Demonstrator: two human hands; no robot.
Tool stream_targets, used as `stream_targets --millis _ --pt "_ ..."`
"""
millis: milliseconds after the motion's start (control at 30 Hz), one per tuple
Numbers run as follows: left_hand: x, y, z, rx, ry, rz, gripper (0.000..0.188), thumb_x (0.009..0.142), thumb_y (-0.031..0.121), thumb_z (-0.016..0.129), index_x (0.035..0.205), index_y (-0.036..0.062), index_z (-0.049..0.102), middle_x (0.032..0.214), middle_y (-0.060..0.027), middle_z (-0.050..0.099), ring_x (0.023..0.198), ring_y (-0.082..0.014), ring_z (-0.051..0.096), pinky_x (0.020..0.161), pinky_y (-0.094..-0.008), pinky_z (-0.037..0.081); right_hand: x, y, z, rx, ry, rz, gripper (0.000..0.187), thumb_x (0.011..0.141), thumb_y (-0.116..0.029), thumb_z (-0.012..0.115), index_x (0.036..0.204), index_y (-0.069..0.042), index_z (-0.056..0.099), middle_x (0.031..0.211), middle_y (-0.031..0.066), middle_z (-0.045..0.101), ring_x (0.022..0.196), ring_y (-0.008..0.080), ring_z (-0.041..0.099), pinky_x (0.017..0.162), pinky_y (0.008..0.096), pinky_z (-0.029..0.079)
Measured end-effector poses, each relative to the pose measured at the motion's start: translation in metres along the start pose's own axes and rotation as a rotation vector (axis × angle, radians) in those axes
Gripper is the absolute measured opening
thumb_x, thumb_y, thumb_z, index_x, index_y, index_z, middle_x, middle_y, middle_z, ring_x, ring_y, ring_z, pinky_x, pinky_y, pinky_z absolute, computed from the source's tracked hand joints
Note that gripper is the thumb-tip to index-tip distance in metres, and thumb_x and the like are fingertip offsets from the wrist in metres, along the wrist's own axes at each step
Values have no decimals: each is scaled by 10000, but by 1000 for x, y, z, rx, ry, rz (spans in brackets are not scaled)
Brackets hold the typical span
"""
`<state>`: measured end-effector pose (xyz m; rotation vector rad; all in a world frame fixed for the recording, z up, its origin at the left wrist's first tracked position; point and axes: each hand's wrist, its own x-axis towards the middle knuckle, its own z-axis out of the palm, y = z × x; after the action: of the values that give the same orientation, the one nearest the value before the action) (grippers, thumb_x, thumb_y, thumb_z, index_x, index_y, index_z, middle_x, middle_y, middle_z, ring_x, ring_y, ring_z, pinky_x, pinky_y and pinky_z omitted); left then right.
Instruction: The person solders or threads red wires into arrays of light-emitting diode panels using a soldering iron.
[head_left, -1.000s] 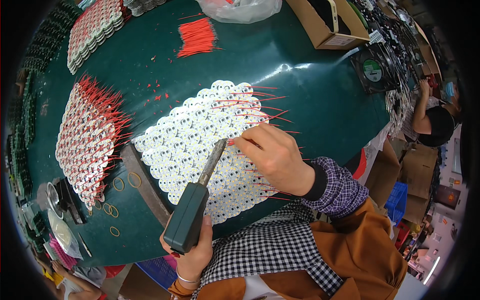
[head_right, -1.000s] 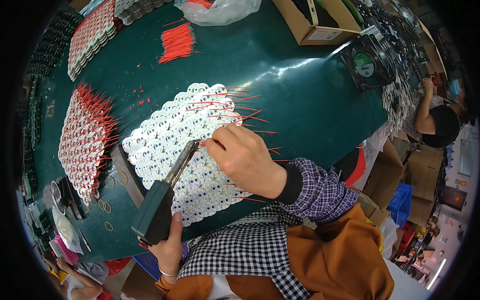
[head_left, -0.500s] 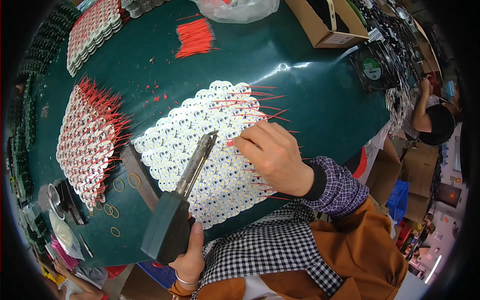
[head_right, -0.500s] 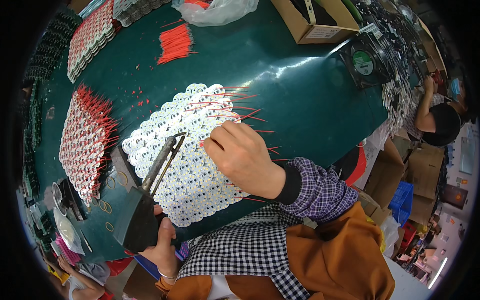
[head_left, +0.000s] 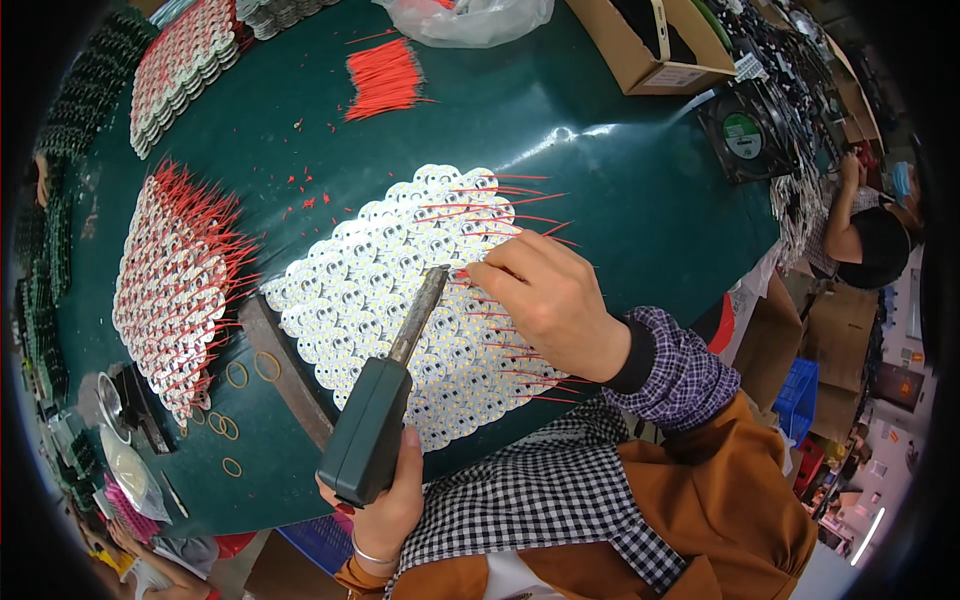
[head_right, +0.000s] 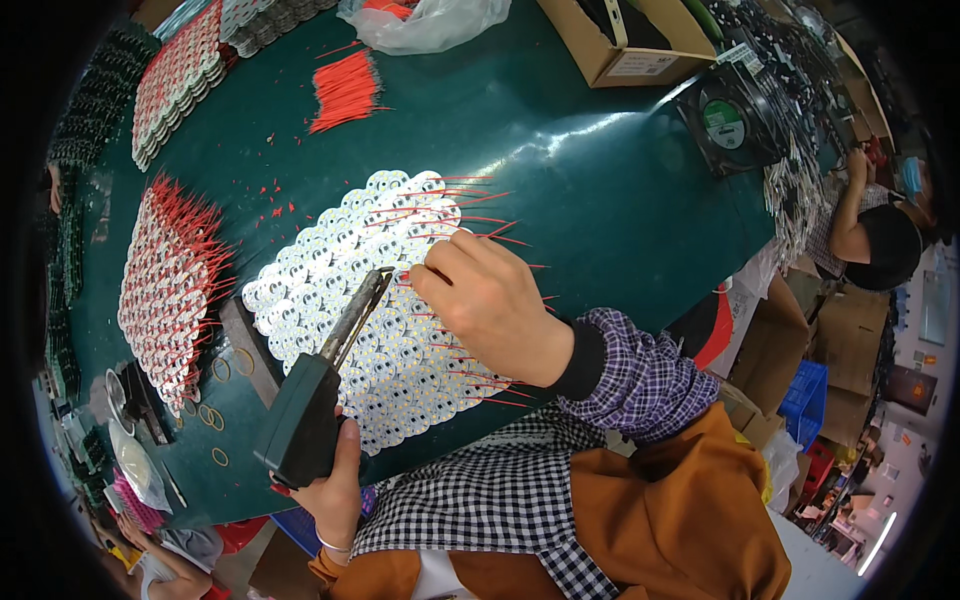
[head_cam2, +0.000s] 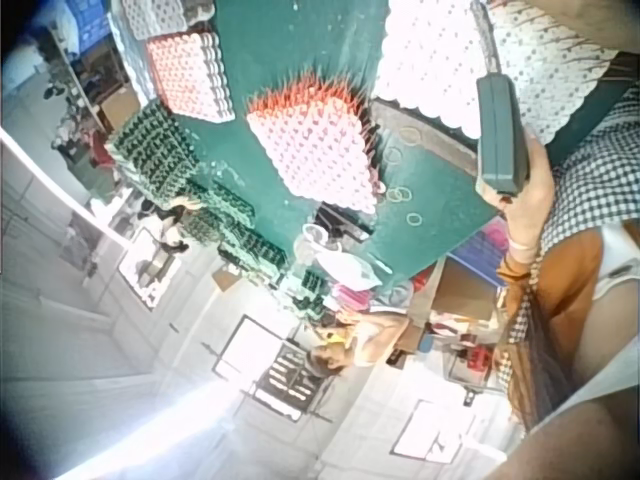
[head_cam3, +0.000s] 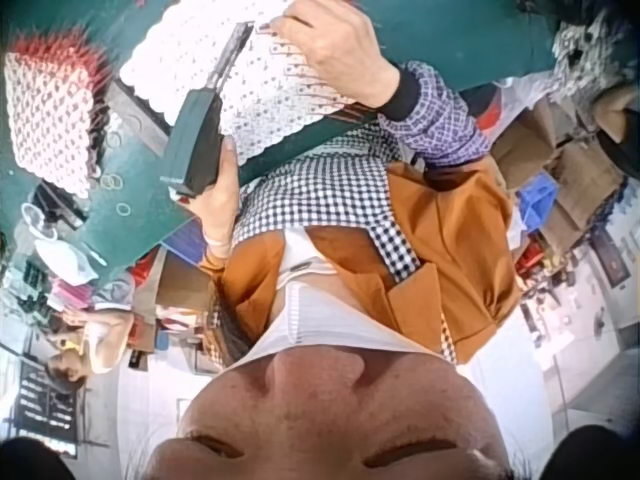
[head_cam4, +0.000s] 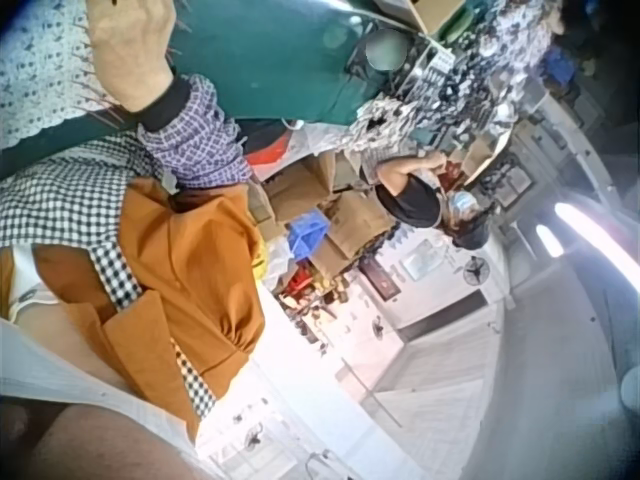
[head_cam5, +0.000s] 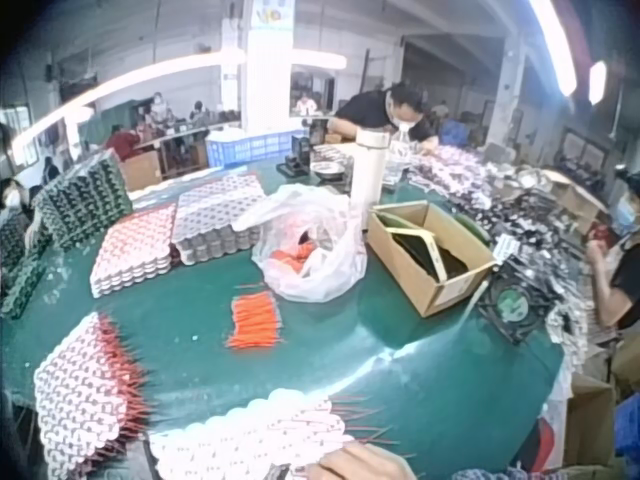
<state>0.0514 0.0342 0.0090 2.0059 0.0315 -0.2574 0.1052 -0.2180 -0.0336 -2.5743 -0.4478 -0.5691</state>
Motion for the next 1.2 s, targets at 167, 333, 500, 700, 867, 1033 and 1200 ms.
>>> stream_targets --millis 167,333,500,700,867,1033,1200 --pt "1 0 3 47 34 -33 296 817 -24 745 1100 -51 664 1020 -103 698 910 -155 661 831 -297 525 3 -2 -5 5 -65 32 220 721 -36 659 938 -1 671 841 79 589 769 229 611 647 328 515" --pt "8 0 6 180 72 108 183 801 149 773 938 49 706 777 -29 628 636 -174 590 607 -301 440 4 -3 -5 -15 -80 35 229 711 -24 663 939 -3 670 844 77 586 773 224 611 648 318 517" --pt "12 9 6 161 38 72 174 804 152 770 922 44 701 782 -40 620 648 -182 594 613 -298 434 4 -4 -5 -8 -72 49 225 710 -17 665 935 -4 672 846 76 587 775 223 614 651 320 519" --pt "2 -6 4 66 68 52 296 810 8 766 1079 -49 656 953 -79 673 774 -145 640 718 -274 516 4 -4 -4 10 -55 53 211 717 -19 667 927 -10 676 851 75 595 776 223 621 656 324 522" --pt "-7 -11 -3 -124 98 -50 348 817 -29 739 1151 -36 641 982 -92 672 800 -130 640 702 -257 520 4 -4 -5 6 -63 59 202 722 -22 669 923 -12 679 855 74 604 781 223 628 658 323 525" --pt "0 2 -1 -106 93 -11 391 811 -56 718 1191 -42 629 1057 -118 691 870 -144 653 744 -270 533 4 -4 -8 69 -57 77 207 726 -9 661 931 -15 686 849 73 611 769 224 631 645 323 528" --pt "4 0 0 -60 31 28 367 813 -35 734 1168 -39 640 1045 -110 696 900 -159 664 806 -293 534 3 -1 -9 78 -74 72 228 729 -16 663 954 -22 700 832 70 597 749 221 619 631 325 521"
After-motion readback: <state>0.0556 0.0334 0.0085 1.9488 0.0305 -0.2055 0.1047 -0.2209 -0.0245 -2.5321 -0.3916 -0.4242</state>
